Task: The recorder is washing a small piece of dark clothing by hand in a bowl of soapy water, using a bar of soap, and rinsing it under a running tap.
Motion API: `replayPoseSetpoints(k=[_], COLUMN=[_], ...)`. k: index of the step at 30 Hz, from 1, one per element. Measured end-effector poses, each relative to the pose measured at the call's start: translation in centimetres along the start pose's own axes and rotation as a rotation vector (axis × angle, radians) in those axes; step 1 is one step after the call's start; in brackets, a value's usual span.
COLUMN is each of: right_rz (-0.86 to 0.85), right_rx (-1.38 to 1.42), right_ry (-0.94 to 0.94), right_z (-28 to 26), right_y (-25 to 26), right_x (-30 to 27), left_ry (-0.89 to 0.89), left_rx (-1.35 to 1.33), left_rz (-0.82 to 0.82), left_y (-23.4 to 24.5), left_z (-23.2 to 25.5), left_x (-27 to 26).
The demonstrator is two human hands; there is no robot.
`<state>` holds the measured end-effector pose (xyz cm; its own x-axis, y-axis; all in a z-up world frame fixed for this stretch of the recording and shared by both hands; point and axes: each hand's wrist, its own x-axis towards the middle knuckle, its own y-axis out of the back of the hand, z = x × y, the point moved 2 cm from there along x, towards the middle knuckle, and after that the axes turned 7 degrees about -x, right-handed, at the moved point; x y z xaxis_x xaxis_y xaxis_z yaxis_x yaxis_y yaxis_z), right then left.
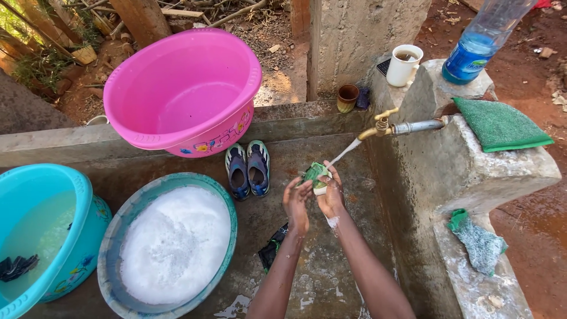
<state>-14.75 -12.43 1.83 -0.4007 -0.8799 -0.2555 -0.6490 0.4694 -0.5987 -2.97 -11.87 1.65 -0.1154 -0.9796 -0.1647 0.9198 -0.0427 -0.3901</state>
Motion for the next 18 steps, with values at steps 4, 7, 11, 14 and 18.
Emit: replayPoseSetpoints(k=[4, 7, 11, 14, 18], right_rz=[-0.041, -0.103, -0.176, -0.208, -0.034], right_rx=[0.21, 0.259, 0.284, 0.247, 0.017], right_ry=[-0.022, -0.088, -0.179, -0.127, -0.034], right_z=[-0.2, -1.0, -1.2, -2.3, -1.4], right_y=[0.1, -0.8, -0.5, -0.3, 2.0], right_x=[0.1, -1.3, -2.8, -3.4, -2.3], left_ry=[0.267, 0.491, 0.375, 0.332, 0.306], left_rx=[-0.532, -0.71, -0.823, -0.931, -0.903], left_rz=[0.108, -0.053, -0.149, -0.289, -0.203], left_y=[2.7, -1.3, -2.8, -2.0, -2.6], left_z=[-8.0, -1.4, -0.3, -3.9, -2.5], left_x=[3.1, 0.6, 2.5, 6.0, 5.7])
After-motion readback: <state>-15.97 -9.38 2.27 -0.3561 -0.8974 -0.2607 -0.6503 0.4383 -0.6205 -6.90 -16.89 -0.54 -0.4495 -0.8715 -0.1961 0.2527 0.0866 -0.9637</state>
